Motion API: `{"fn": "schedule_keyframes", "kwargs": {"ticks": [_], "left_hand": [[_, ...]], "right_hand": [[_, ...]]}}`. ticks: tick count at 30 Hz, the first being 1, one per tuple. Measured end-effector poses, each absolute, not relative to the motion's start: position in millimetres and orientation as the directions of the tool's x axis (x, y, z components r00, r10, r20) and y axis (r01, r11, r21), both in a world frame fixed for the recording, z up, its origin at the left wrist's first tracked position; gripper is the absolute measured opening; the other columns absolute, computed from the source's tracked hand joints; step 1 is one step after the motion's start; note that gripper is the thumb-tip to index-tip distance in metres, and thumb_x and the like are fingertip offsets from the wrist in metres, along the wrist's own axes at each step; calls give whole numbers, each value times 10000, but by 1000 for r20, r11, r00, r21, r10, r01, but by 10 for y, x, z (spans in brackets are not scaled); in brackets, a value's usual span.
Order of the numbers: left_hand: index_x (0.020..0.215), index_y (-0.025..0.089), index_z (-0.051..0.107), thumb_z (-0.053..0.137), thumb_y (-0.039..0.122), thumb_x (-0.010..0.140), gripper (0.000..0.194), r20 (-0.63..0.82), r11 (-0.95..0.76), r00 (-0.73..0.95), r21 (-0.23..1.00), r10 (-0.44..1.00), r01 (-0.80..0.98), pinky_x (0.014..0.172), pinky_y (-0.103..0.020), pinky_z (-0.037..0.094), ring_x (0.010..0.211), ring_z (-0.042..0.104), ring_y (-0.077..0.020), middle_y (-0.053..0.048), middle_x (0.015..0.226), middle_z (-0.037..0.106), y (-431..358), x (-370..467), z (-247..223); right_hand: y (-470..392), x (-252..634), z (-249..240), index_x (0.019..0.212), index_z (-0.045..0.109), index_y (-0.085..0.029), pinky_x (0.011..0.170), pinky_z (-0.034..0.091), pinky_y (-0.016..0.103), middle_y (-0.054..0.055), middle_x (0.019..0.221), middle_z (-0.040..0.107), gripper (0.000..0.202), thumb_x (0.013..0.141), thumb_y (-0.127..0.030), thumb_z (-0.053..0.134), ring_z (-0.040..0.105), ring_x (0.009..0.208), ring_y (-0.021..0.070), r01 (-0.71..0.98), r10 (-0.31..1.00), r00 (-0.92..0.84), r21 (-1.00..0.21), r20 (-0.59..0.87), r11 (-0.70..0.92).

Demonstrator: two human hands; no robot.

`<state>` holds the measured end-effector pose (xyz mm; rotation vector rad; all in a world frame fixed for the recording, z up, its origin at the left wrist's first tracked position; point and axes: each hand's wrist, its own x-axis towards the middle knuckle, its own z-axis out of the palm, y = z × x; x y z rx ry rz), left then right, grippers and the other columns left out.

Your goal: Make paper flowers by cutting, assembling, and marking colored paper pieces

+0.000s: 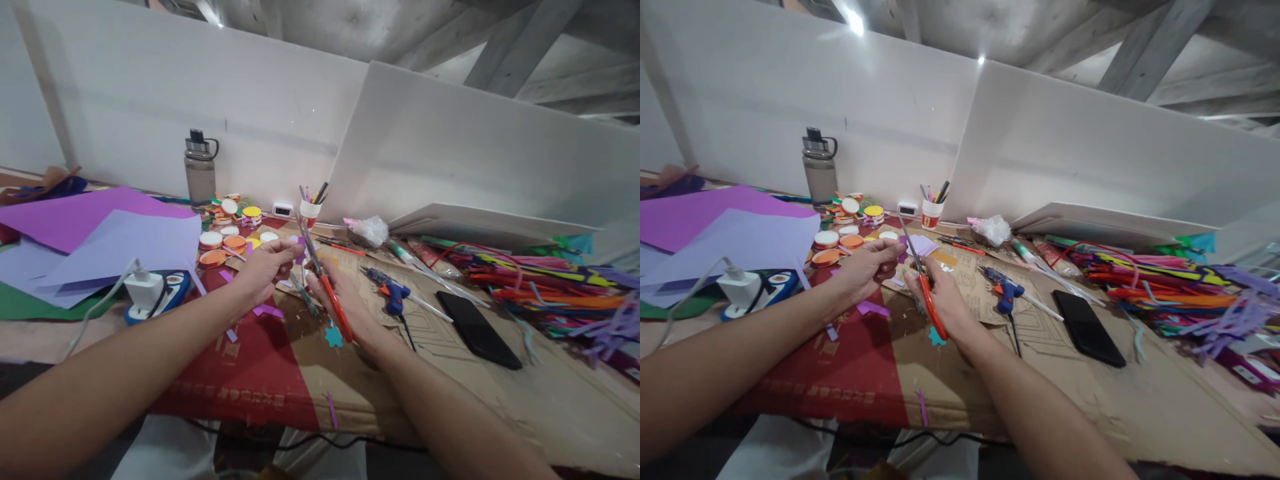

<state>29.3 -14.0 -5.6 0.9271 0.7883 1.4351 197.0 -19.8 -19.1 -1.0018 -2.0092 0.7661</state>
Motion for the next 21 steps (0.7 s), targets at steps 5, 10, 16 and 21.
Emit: {"fn": "schedule_keyframes", "kwargs": {"ticks": [5,10,16,21], "left_hand": [[674,130,622,834,302,611,280,111,-88,22,885,994,-458,405,-171,185,426,326,-20,54,527,445,-149,307,-57],[673,129,622,834,299,612,278,123,-93,34,880,992,-465,403,-170,166,419,317,-19,57,513,428,-145,304,-67],[680,124,639,851,283,577,285,119,-103,4,875,993,-473,413,-168,169,429,322,-19,47,528,456,-138,309,-68],[674,119,636,852,281,570,289,117,-106,-7,871,993,-479,411,-163,166,427,320,-20,50,511,449,-145,314,-59]], "right_hand": [[-222,1941,-177,1074,590,-198,668,420,265,13,832,611,320,860,-435,562,515,726,155,396,858,-388,-780,337,486],[-245,1929,-146,1032,595,-195,661,417,269,14,814,603,304,861,-442,549,501,706,151,390,859,-384,-784,339,484],[-239,1922,-135,1047,601,-189,708,438,292,44,898,645,352,866,-483,530,539,764,171,374,851,-394,-786,346,493],[-224,1917,-143,1092,593,-188,691,434,282,35,901,635,374,868,-482,531,538,760,165,373,852,-407,-792,329,484]]}}
